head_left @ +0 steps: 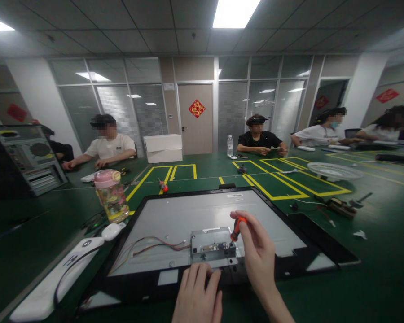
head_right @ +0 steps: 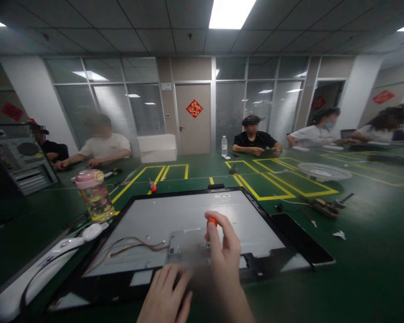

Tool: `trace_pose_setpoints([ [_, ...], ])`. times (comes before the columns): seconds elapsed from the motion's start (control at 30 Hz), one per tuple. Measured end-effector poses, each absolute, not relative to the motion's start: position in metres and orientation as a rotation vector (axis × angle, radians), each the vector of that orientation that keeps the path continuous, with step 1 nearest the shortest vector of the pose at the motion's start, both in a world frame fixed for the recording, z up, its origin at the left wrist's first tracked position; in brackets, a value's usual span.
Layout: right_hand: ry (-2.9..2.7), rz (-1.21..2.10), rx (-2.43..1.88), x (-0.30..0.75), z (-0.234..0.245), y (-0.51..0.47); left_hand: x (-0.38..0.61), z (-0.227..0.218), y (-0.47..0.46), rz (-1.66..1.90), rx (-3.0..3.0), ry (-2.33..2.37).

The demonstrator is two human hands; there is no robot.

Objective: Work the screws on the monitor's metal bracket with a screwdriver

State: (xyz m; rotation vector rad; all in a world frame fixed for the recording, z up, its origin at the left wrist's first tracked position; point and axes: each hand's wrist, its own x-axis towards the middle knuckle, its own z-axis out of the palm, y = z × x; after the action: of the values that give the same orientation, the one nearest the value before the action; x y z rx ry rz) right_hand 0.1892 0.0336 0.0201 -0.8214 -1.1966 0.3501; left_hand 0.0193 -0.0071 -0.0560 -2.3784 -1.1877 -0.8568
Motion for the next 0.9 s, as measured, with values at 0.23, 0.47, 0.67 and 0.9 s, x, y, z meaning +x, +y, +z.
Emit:
trace_pose_setpoints([
  [0.23,-1.192,0.399,-0.844,0.188,0.019,0.031,0.020,-0.053,-0.010,-0.850,-2.390,-1.216],
  [0.47,-1.317,0.152,-0.977,0.189,0.011,0.036,0.020,-0.055,-0.009,-0.846,-2.395,-1.217],
  [0.67,-1.175,0.005,-0.939,0.185,0.005,0.036,0.021,-0.056,-0.007,-0.877,-2.359,-1.183],
  [0.9,-1.245,0.143,-0.804,0.179,0.000,0.032,0.024,-0.050,-0.007,-0.999,-2.300,-1.069],
])
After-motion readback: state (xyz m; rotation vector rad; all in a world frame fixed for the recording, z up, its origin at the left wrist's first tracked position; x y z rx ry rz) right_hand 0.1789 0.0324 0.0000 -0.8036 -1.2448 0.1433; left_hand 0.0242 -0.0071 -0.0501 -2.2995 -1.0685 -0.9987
